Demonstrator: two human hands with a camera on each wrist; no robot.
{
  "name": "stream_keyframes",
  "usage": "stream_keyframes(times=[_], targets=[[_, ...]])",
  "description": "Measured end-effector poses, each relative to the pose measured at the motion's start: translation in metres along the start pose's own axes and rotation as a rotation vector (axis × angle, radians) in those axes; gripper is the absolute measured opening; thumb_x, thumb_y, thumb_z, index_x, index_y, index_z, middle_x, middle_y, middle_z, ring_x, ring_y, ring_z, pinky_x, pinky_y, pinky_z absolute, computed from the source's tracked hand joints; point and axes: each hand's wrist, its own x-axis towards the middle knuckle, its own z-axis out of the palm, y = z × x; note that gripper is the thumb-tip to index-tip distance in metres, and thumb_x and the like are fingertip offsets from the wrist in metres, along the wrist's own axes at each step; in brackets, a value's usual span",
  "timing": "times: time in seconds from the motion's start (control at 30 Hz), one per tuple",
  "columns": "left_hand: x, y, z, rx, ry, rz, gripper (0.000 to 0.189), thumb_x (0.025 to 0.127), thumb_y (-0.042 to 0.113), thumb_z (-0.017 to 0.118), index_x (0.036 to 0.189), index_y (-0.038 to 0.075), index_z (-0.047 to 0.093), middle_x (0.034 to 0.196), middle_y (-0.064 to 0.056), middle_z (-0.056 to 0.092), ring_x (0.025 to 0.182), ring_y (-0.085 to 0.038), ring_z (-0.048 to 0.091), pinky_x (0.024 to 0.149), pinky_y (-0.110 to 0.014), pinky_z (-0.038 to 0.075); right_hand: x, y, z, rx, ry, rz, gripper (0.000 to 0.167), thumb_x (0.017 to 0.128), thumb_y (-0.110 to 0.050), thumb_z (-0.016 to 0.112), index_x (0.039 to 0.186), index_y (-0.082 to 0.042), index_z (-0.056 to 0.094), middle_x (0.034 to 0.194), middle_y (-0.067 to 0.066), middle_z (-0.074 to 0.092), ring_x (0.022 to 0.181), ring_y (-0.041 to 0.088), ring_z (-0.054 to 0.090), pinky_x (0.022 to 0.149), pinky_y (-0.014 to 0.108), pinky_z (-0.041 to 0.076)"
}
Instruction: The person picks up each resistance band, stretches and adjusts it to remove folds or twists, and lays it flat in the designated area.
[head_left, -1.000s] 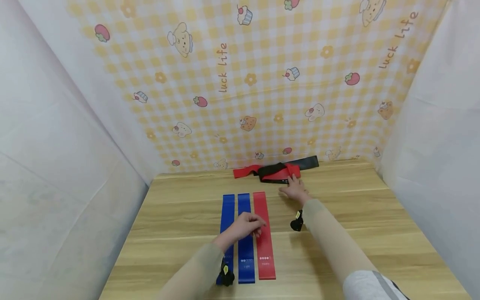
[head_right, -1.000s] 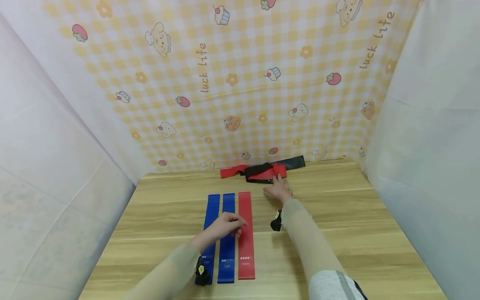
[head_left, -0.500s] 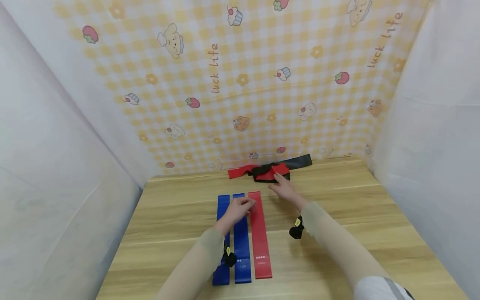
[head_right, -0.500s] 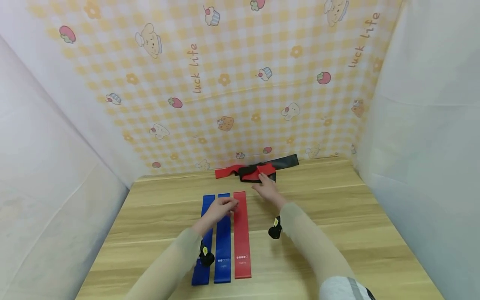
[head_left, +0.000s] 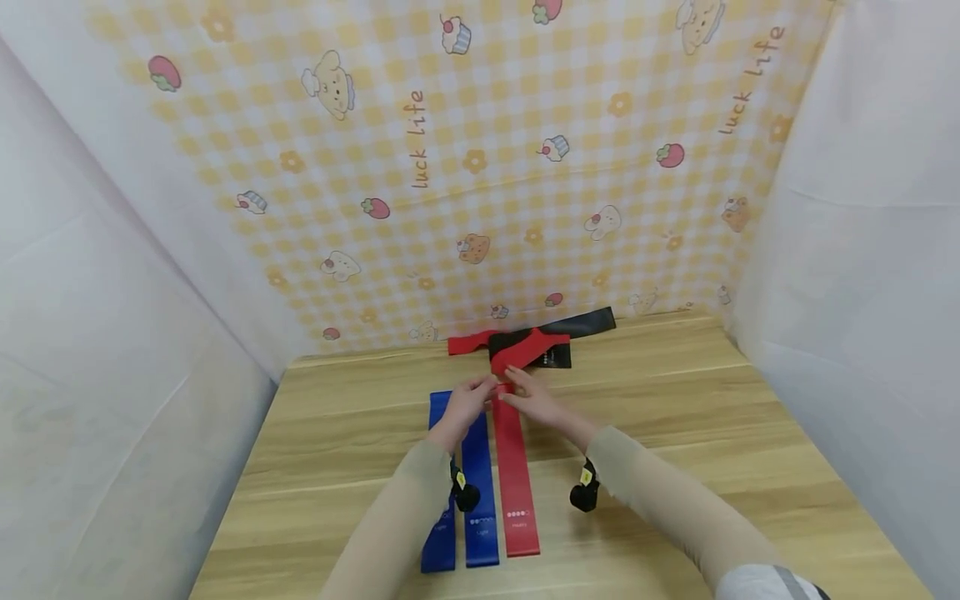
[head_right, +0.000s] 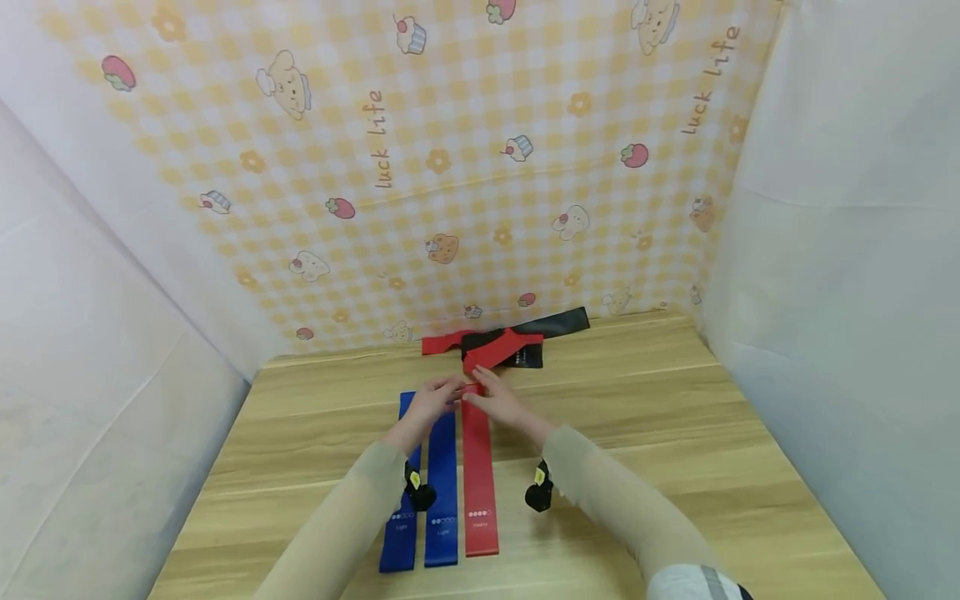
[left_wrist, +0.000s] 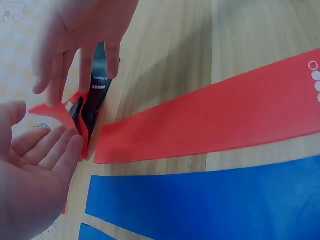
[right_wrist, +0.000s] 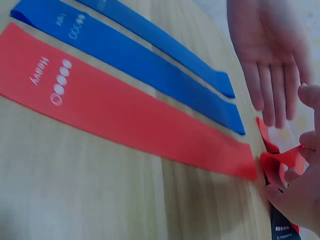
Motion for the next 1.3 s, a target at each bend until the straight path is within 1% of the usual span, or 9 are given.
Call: stream_keyframes(times=[0.33, 0.57, 0.67, 0.8, 0.9, 0.97, 1.07, 1.17, 1.3], targets=[[0.006, 0.005, -0.004, 0.022, 0.109, -0.028, 0.057, 0.101, 0.038, 0.058, 0.14, -0.003, 0.052, 0.133, -0.021, 0.059, 0.124, -0.034, 0.057, 0.103, -0.046, 0.045, 0.0, -0.008, 0.021, -0.032, -0.024, -0.045, 0.059, 0.1, -0.018, 0.059, 0.15, 0.002, 0.036, 0.159, 0.02, 0.027, 0.147, 0.038, 0.021, 0.116, 0.055, 0.023], [0.008, 0.009, -0.007, 0.059, 0.192, -0.005, 0.043, 0.1, 0.027, 0.061, 0.129, -0.005, 0.062, 0.115, -0.02, 0.069, 0.108, -0.032, 0.066, 0.093, -0.044, 0.053, -0.002, -0.014, 0.032, -0.016, -0.03, -0.021, 0.06, 0.1, -0.022, 0.06, 0.149, 0.003, 0.038, 0.159, 0.019, 0.027, 0.147, 0.037, 0.023, 0.116, 0.054, 0.025], [0.009, 0.011, -0.008, 0.063, 0.205, 0.009, 0.039, 0.1, 0.023, 0.061, 0.127, -0.004, 0.064, 0.114, -0.019, 0.069, 0.105, -0.031, 0.067, 0.092, -0.044, 0.053, -0.001, -0.012, 0.035, 0.036, 0.009, -0.062, 0.051, 0.099, -0.014, 0.059, 0.144, 0.006, 0.045, 0.156, 0.021, 0.033, 0.145, 0.039, 0.027, 0.114, 0.054, 0.028], [0.01, 0.016, -0.011, 0.028, 0.194, 0.051, 0.043, 0.101, 0.02, 0.058, 0.135, -0.005, 0.056, 0.128, -0.022, 0.062, 0.11, -0.033, 0.065, 0.095, -0.045, 0.052, 0.003, -0.013, 0.036, 0.221, 0.19, 0.008, 0.031, 0.098, -0.006, 0.057, 0.125, 0.01, 0.06, 0.133, 0.022, 0.054, 0.122, 0.036, 0.05, 0.1, 0.047, 0.044], [0.01, 0.023, -0.013, -0.002, 0.182, 0.087, 0.044, 0.102, 0.02, 0.057, 0.139, -0.004, 0.053, 0.134, -0.023, 0.057, 0.111, -0.037, 0.064, 0.096, -0.044, 0.051, 0.01, -0.011, 0.032, 0.48, 0.299, 0.197, 0.033, 0.101, -0.015, 0.052, 0.12, 0.011, 0.06, 0.12, 0.023, 0.058, 0.104, 0.034, 0.056, 0.091, 0.044, 0.048], [0.009, 0.028, -0.013, -0.021, 0.173, 0.098, 0.045, 0.102, 0.019, 0.057, 0.14, -0.004, 0.051, 0.137, -0.022, 0.056, 0.112, -0.039, 0.063, 0.096, -0.044, 0.051, 0.016, -0.007, 0.028, 0.67, 0.286, 0.328, 0.047, 0.104, -0.028, 0.047, 0.13, 0.01, 0.053, 0.128, 0.026, 0.056, 0.11, 0.037, 0.056, 0.097, 0.048, 0.046], [0.006, 0.035, -0.011, -0.045, 0.143, 0.092, 0.047, 0.102, 0.019, 0.058, 0.142, -0.004, 0.049, 0.141, -0.022, 0.052, 0.115, -0.04, 0.061, 0.098, -0.044, 0.05, 0.023, 0.001, 0.02, 0.923, 0.159, 0.448, 0.069, 0.106, -0.048, 0.033, 0.148, 0.007, 0.033, 0.148, 0.028, 0.039, 0.134, 0.041, 0.043, 0.111, 0.053, 0.034], [0.002, 0.041, -0.007, -0.028, 0.104, 0.102, 0.047, 0.101, 0.02, 0.059, 0.141, -0.004, 0.05, 0.14, -0.022, 0.054, 0.117, -0.039, 0.06, 0.101, -0.047, 0.047, 0.03, 0.002, 0.013, 1.096, 0.091, 0.453, 0.082, 0.104, -0.06, 0.022, 0.155, 0.005, 0.016, 0.157, 0.027, 0.026, 0.143, 0.042, 0.029, 0.115, 0.056, 0.025], [0.001, 0.044, -0.002, -0.004, 0.062, 0.152, 0.041, 0.101, 0.02, 0.059, 0.135, -0.004, 0.057, 0.133, -0.021, 0.06, 0.117, -0.036, 0.061, 0.102, -0.048, 0.046, 0.041, -0.005, 0.0, 1.295, 0.142, 0.397, 0.087, 0.101, -0.064, 0.023, 0.157, -0.006, -0.009, 0.164, 0.022, 0.003, 0.148, 0.044, 0.014, 0.117, 0.057, 0.018]])
